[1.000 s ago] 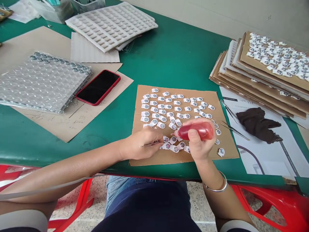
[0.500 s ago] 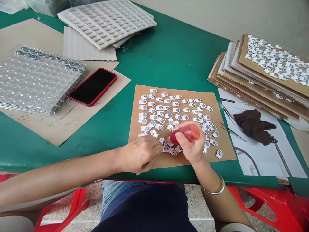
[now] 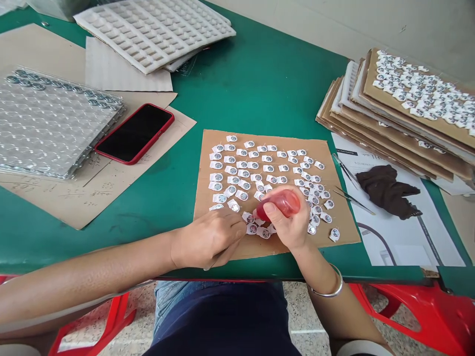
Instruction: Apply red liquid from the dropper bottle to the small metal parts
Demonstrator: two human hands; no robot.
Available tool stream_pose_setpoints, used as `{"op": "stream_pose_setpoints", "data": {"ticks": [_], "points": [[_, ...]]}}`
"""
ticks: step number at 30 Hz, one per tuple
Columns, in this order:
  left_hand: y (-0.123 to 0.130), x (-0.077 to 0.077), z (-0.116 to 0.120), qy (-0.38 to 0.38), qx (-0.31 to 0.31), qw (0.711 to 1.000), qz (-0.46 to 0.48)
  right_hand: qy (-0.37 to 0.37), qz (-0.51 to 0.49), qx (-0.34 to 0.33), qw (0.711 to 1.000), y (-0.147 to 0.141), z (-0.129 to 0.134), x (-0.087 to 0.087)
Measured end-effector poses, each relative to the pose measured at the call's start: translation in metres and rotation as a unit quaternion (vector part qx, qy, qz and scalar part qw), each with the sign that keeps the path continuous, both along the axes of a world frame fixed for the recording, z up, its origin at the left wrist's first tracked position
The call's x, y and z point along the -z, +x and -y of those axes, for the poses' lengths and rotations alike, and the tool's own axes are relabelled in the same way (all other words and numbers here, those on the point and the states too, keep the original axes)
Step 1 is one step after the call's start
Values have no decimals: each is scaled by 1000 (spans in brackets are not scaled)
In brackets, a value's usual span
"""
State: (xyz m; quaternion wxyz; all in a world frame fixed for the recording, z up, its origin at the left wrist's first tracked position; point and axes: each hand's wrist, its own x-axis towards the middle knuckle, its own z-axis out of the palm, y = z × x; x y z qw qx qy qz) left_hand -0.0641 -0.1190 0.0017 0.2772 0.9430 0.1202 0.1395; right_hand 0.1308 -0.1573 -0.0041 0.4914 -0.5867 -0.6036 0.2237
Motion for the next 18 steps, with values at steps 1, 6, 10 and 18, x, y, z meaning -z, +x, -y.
{"op": "stream_pose_setpoints", "data": {"ticks": [1, 6, 10, 18], "points": [[0, 0, 0, 0, 1, 1000, 1, 1, -2, 0, 1000, 0, 0, 0], [0, 1, 0, 4, -1, 1000, 5, 3, -8, 1, 1000, -1, -1, -1], [-1, 2, 0, 5, -3, 1000, 6, 12, -9, 3, 1000, -1, -1, 0], [0, 2, 0, -2, -2, 1000, 14, 22, -2, 4, 1000, 0, -2, 0]]}}
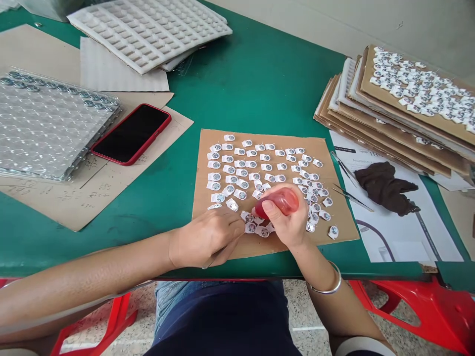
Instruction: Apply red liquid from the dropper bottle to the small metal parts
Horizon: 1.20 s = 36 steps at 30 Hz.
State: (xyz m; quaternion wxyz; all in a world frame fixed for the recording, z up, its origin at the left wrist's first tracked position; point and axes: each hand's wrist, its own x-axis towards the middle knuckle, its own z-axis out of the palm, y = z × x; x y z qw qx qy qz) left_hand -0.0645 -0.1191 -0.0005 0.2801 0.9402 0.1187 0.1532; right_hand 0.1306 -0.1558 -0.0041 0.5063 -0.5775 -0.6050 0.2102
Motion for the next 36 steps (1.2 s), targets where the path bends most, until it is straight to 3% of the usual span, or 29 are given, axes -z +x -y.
{"op": "stream_pose_setpoints", "data": {"ticks": [13, 36], "points": [[1, -1, -1, -12, -6, 1000, -2, 0, 12, 12, 1000, 1, -1, 0], [1, -1, -8, -114, -5, 993, 7, -17, 32, 39, 999, 7, 5, 2]]}}
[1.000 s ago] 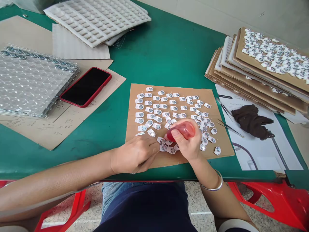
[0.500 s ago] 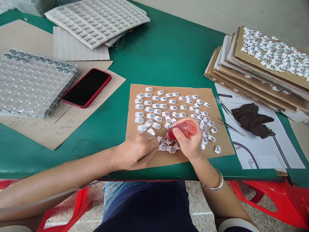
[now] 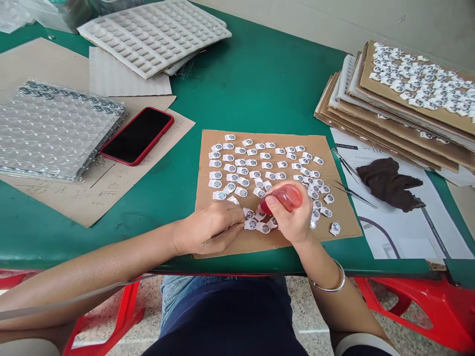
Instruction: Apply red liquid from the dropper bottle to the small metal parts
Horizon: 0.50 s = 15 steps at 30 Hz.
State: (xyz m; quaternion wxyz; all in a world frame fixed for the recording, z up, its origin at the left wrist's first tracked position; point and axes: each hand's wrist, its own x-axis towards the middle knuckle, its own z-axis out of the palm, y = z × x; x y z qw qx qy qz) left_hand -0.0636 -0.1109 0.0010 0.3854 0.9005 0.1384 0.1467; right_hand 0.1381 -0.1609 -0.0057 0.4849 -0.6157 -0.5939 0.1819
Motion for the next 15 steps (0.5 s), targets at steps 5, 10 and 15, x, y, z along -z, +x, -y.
{"op": "stream_pose_setpoints", "data": {"ticks": [5, 10, 15], "points": [[1, -1, 0, -3, 0, 1000, 4, 2, 5, -7, 1000, 1, 1, 1], [0, -1, 0, -19, -8, 1000, 9, 12, -4, -47, 999, 1, 1, 2], [2, 0, -3, -49, -35, 998, 6, 46, -12, -69, 997, 4, 7, -9]]}}
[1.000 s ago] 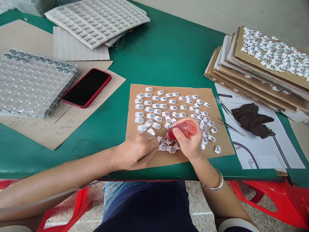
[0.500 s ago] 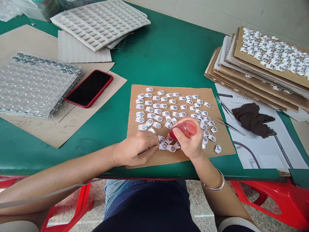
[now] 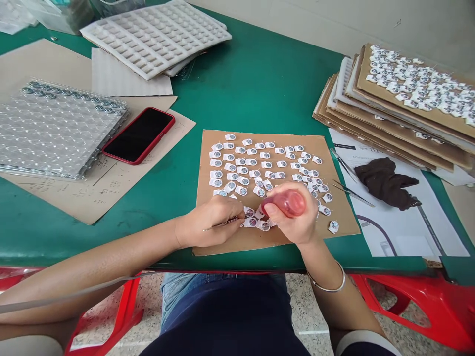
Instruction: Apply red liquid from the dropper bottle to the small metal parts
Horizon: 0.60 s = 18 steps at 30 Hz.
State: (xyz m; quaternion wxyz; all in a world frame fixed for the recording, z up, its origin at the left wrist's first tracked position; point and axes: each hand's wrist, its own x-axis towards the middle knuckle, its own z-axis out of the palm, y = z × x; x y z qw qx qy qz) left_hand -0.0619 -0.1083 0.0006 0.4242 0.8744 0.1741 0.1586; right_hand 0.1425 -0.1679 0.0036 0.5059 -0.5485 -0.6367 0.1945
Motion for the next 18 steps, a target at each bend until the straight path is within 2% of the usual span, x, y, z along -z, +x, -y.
{"op": "stream_pose_setpoints", "data": {"ticks": [4, 8, 13, 18], "points": [[1, 4, -2, -33, -37, 998, -24, 47, -72, 70, 994, -2, 17, -7], [1, 6, -2, -59, -52, 996, -29, 110, -52, 137, 983, -12, 36, 9], [1, 4, -1, -61, -58, 996, -20, 159, -15, 117, 980, -20, 44, 31], [1, 4, -1, -61, -51, 997, -20, 143, -8, 113, 983, -20, 41, 32]]}}
